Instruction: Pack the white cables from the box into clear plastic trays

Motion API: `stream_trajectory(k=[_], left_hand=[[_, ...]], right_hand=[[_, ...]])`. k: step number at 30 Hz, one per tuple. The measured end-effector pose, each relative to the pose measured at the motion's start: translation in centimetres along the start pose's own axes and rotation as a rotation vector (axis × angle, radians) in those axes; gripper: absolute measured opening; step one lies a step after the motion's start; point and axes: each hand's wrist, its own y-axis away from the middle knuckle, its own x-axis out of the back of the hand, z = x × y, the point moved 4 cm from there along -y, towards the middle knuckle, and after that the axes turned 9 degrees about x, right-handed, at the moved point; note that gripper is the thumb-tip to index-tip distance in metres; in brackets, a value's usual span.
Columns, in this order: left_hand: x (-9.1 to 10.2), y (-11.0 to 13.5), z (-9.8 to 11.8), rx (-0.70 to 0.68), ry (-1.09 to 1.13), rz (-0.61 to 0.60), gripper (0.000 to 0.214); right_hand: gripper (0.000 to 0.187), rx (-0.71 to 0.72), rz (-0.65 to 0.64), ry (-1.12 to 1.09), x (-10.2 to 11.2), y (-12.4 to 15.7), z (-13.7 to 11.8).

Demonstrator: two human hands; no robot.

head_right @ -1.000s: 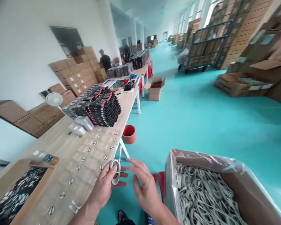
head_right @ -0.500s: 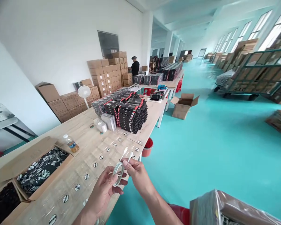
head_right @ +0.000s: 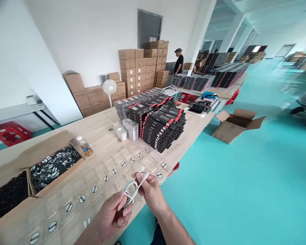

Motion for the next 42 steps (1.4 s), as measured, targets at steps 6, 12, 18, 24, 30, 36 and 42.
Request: stream_trajectory(k=[6, 12, 18, 24, 30, 36, 42], left_hand=[[-2.1, -6.8, 0.9, -0.079, 0.125, 0.03, 0.049], [-3.1, -12.1, 1.5, -0.15, 0.413, 0.058, 0.04], [-1.9, -11.0, 2.6, -0.173, 0.531, 0.024, 0.038], [0.5, -8.5, 4.3, -0.19, 0.475, 0.208, 0.039], [2.8, -6.5, 5.5, -0.204, 0.324, 0.463, 0.045], [5.4, -6.0, 5.9, -0.214, 0.281, 0.577, 0.048], [6.5, -5.6, 4.8, -0.296, 0.353, 0.467, 0.049]], right_hand=[[0.024, 0.166, -0.53, 0.626, 4.4, -5.8, -3.2], [0.029, 0.447, -0.551, 0.796, 7.4, -9.4, -3.9], [0.034, 0.508, -0.548, 0.756, 6.0, -10.3, -2.5], [0.024, 0.531, -0.123, 0.755, 3.2, -10.6, -1.3], [0.013, 0.91, -0.186, 1.083, -2.4, -10.0, -1.1], [0.016, 1.093, -0.226, 1.04, -5.2, -9.5, -2.0], [0.011, 0.809, -0.173, 0.731, -4.9, -10.3, -1.6]])
